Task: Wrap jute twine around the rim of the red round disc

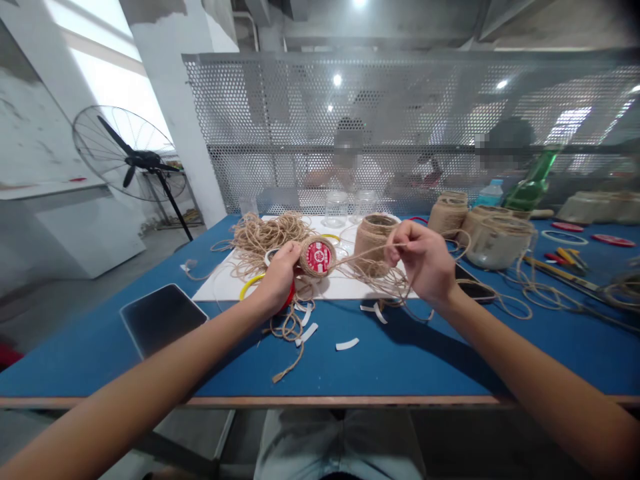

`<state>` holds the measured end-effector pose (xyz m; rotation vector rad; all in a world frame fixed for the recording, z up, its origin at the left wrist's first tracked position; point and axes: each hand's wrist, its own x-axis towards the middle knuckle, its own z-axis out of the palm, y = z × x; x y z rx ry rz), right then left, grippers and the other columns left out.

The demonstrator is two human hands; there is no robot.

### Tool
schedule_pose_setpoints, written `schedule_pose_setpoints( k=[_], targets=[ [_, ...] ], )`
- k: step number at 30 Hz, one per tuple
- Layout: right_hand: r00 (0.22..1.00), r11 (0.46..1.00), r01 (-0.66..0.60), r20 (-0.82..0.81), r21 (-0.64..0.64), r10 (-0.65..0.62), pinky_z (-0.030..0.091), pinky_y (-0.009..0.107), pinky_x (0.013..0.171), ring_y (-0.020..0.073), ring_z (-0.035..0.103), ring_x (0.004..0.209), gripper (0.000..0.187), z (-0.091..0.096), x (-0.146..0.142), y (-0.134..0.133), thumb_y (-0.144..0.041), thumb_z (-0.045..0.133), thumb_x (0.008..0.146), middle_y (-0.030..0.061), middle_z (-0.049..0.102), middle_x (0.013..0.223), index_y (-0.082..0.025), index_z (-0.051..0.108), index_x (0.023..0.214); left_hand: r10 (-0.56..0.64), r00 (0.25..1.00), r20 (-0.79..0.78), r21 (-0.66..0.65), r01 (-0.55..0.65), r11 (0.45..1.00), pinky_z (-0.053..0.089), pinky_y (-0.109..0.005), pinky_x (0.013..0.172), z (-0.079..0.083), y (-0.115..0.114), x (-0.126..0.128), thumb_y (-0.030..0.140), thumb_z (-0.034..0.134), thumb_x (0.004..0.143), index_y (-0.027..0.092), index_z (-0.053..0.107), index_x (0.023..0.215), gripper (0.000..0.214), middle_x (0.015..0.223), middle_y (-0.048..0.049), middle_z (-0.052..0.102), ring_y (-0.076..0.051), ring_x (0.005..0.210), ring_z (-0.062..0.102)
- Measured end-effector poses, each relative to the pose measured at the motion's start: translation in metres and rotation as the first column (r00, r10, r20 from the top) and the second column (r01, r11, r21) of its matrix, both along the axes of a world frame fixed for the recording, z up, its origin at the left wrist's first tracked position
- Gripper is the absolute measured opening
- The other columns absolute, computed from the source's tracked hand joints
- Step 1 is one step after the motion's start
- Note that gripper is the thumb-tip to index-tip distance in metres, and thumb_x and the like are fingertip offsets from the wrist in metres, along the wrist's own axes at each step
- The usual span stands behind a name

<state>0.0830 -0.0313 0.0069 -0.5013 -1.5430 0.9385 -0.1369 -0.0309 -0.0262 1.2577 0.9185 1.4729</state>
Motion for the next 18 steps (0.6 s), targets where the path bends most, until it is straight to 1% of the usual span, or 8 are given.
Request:
schedule_pose_setpoints(
  k=[2,5,7,9,10,13,15,18],
  targets=[
    [0.994,0.997,0.074,-0.076,-0.031,-0.076,0.031,0.028,0.048,0.0128,0.039,0.048,0.01,0.005,0.002,0.001,-0.021,0.039,0.067,0.0003,0.04,0.051,-0.022,0.034,0.058,0.038,0.999,0.022,-0.007,-0.037,0.999,0.042,-0.019,0.055,0.001,0.001,0.001,0.032,0.051,0.075,0.015,0.046,0.07,0.019,0.065,0.0029,0.049,-0.007,0.057,0.046],
    [0.964,0.971,0.182,-0.166,-0.157,-0.207,0.03,0.026,0.045,0.0126,0.039,0.045,0.01,0.01,0.007,0.008,-0.024,0.037,0.071,-0.0006,0.039,0.048,-0.023,0.034,0.062,0.091,0.996,-0.003,-0.014,-0.091,0.996,0.04,-0.021,0.054,0.002,0.001,0.0,0.033,0.052,0.073,0.015,0.05,0.07,0.019,0.064,0.0024,0.05,-0.009,0.057,0.046],
    [0.943,0.96,0.181,-0.239,-0.215,-0.231,0.03,0.025,0.043,0.0124,0.039,0.043,0.01,0.009,0.011,0.016,-0.026,0.036,0.073,-0.0015,0.04,0.045,-0.024,0.036,0.063,0.114,0.992,-0.057,0.002,-0.114,0.993,0.039,-0.021,0.053,0.003,0.001,-0.002,0.034,0.051,0.072,0.015,0.051,0.068,0.02,0.063,0.0021,0.051,-0.01,0.056,0.046],
    [0.918,0.96,0.144,-0.33,-0.238,-0.22,0.029,0.024,0.04,0.0119,0.038,0.04,0.01,0.008,0.015,0.023,-0.027,0.038,0.073,-0.0028,0.041,0.043,-0.023,0.038,0.063,0.135,0.975,-0.178,0.057,-0.127,0.99,0.038,-0.022,0.054,0.003,0.003,-0.005,0.033,0.048,0.073,0.014,0.053,0.065,0.021,0.064,0.001,0.053,-0.011,0.059,0.046],
    [0.907,0.96,0.124,-0.365,-0.251,-0.212,0.029,0.023,0.038,0.0116,0.037,0.039,0.01,0.008,0.017,0.026,-0.026,0.039,0.072,-0.0032,0.041,0.042,-0.023,0.038,0.063,0.146,0.954,-0.261,0.092,-0.126,0.988,0.038,-0.023,0.055,0.003,0.003,-0.006,0.032,0.046,0.073,0.014,0.053,0.064,0.021,0.065,0.0001,0.054,-0.012,0.061,0.047],
    [0.877,0.949,0.097,-0.425,-0.301,-0.225,0.03,0.022,0.036,0.0112,0.039,0.037,0.012,0.01,0.02,0.03,-0.022,0.037,0.072,-0.0026,0.044,0.042,-0.023,0.037,0.06,0.184,0.852,-0.49,0.178,-0.109,0.978,0.037,-0.024,0.056,0.003,0.004,-0.009,0.027,0.038,0.073,0.015,0.053,0.059,0.024,0.065,-0.0017,0.056,-0.014,0.063,0.047],
    [0.858,0.935,0.108,-0.444,-0.339,-0.26,0.031,0.021,0.035,0.0111,0.042,0.038,0.015,0.013,0.022,0.031,-0.02,0.033,0.073,-0.0007,0.048,0.044,-0.022,0.037,0.058,0.209,0.802,-0.56,0.204,-0.111,0.973,0.035,-0.025,0.056,0.004,0.004,-0.009,0.025,0.036,0.073,0.016,0.052,0.057,0.024,0.061,-0.0015,0.054,-0.014,0.061,0.046],
    [0.837,0.917,0.121,-0.458,-0.381,-0.301,0.034,0.019,0.037,0.0103,0.046,0.039,0.017,0.018,0.024,0.031,-0.018,0.029,0.073,0.0023,0.055,0.048,-0.021,0.036,0.058,0.235,0.768,-0.596,0.223,-0.122,0.967,0.034,-0.025,0.057,0.006,0.002,-0.008,0.022,0.034,0.074,0.017,0.05,0.056,0.025,0.06,-0.0014,0.053,-0.015,0.061,0.045]
  ],
)
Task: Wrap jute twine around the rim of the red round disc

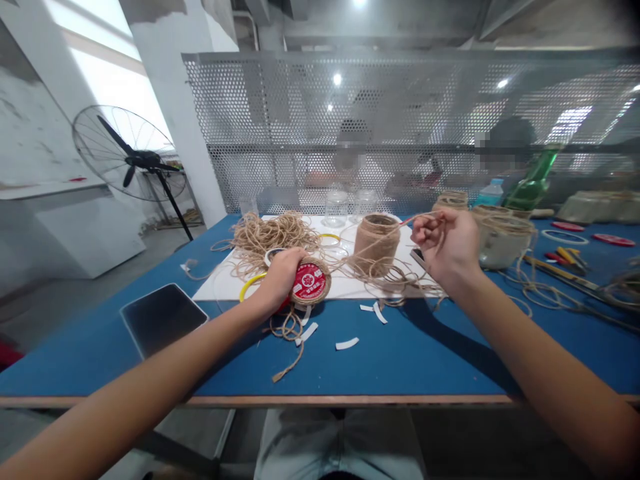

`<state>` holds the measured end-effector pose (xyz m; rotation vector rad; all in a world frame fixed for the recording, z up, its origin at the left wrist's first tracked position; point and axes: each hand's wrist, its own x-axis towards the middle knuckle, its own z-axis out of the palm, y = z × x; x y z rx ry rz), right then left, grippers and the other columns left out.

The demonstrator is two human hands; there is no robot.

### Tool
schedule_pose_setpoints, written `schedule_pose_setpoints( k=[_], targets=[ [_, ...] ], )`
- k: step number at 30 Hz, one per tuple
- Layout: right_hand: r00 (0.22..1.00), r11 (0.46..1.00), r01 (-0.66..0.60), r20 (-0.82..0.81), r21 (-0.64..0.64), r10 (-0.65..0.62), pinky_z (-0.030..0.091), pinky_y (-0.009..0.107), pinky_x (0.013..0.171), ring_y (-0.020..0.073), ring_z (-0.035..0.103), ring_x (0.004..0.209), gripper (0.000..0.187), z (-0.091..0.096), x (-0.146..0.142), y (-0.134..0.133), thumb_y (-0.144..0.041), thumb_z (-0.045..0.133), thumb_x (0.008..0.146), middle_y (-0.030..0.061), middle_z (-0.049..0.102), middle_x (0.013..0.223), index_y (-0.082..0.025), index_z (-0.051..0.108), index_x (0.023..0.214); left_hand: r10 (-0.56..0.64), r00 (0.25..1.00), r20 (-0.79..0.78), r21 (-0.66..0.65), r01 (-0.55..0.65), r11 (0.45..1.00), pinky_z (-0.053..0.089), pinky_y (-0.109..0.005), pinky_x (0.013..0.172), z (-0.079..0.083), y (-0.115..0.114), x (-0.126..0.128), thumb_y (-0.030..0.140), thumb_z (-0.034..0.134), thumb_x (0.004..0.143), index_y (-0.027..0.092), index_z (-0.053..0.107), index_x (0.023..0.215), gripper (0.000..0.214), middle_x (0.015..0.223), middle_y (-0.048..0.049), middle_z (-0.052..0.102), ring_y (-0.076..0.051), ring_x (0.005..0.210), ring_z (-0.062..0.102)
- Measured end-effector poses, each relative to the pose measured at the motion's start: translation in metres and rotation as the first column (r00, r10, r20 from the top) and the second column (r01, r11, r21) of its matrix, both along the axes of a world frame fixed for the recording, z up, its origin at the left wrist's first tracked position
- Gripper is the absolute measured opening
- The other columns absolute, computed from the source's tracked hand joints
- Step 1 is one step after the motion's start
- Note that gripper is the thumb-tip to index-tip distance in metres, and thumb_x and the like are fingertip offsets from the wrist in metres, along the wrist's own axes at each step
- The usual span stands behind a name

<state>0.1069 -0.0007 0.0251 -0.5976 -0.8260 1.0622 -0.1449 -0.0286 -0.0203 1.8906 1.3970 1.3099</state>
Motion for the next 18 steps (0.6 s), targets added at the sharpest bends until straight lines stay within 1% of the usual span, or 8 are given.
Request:
schedule_pose_setpoints(
  k=[3,6,8,11,13,16,18],
  targets=[
    [1.0,1.0,-0.012,-0.022,0.012,0.012,0.04,0.02,0.041,0.0093,0.049,0.041,0.016,0.0018,0.0028,0.0013,-0.018,0.029,0.074,0.0034,0.059,0.055,-0.02,0.035,0.059,0.032,0.998,-0.049,0.014,-0.031,0.999,0.034,-0.025,0.06,0.0032,-0.0032,0.0015,0.022,0.033,0.077,0.017,0.048,0.056,0.026,0.061,-0.0014,0.052,-0.015,0.062,0.045],
    [0.999,0.998,-0.033,-0.039,0.06,0.036,0.044,0.022,0.047,0.0099,0.054,0.046,0.016,0.0015,0.0054,0.003,-0.019,0.031,0.074,0.005,0.062,0.063,-0.02,0.035,0.059,0.067,0.994,-0.09,0.02,-0.066,0.998,0.034,-0.026,0.061,0.0047,-0.0061,0.0028,0.021,0.035,0.079,0.017,0.047,0.057,0.025,0.062,-0.001,0.049,-0.014,0.063,0.043],
    [0.998,0.996,-0.033,-0.041,0.086,0.037,0.046,0.023,0.049,0.0107,0.056,0.049,0.016,0.0013,0.0066,0.003,-0.02,0.032,0.075,0.0054,0.063,0.066,-0.02,0.036,0.06,0.1,0.991,-0.091,0.022,-0.099,0.995,0.033,-0.026,0.062,0.0035,-0.0067,0.0033,0.021,0.035,0.081,0.018,0.047,0.06,0.024,0.063,-0.001,0.048,-0.015,0.064,0.043],
    [0.998,0.989,-0.051,-0.03,0.141,0.056,0.047,0.025,0.052,0.0121,0.058,0.055,0.017,0.0018,0.0077,0.0014,-0.021,0.033,0.076,0.0052,0.064,0.07,-0.02,0.038,0.06,0.163,0.984,-0.073,0.011,-0.163,0.987,0.033,-0.027,0.064,-0.0009,-0.0057,0.0034,0.027,0.032,0.085,0.019,0.044,0.064,0.025,0.066,-0.0007,0.047,-0.016,0.066,0.044],
    [0.996,0.979,-0.074,-0.025,0.191,0.08,0.047,0.027,0.055,0.0131,0.059,0.059,0.016,0.0026,0.0079,-0.0005,-0.022,0.034,0.076,0.0051,0.064,0.072,-0.02,0.04,0.062,0.183,0.981,-0.071,-0.007,-0.184,0.983,0.034,-0.028,0.065,-0.0032,-0.0048,0.0034,0.03,0.031,0.086,0.02,0.043,0.067,0.025,0.068,-0.0004,0.047,-0.016,0.068,0.045],
    [0.995,0.963,-0.096,-0.007,0.253,0.101,0.047,0.028,0.056,0.0136,0.059,0.059,0.014,0.0043,0.0075,-0.004,-0.021,0.036,0.075,0.0052,0.065,0.073,-0.02,0.042,0.063,0.203,0.977,-0.067,-0.022,-0.204,0.979,0.035,-0.029,0.068,-0.0029,-0.005,0.0036,0.029,0.032,0.087,0.019,0.045,0.07,0.024,0.071,-0.0006,0.047,-0.016,0.072,0.045],
    [0.995,0.952,-0.102,0.011,0.288,0.103,0.046,0.028,0.056,0.0139,0.058,0.058,0.012,0.0056,0.0066,-0.0067,-0.02,0.036,0.073,0.0071,0.066,0.074,-0.019,0.042,0.062,0.22,0.974,-0.054,-0.024,-0.222,0.975,0.037,-0.028,0.067,-0.001,-0.0062,0.004,0.029,0.032,0.087,0.018,0.045,0.07,0.024,0.07,-0.0009,0.047,-0.015,0.071,0.045]
  ],
)
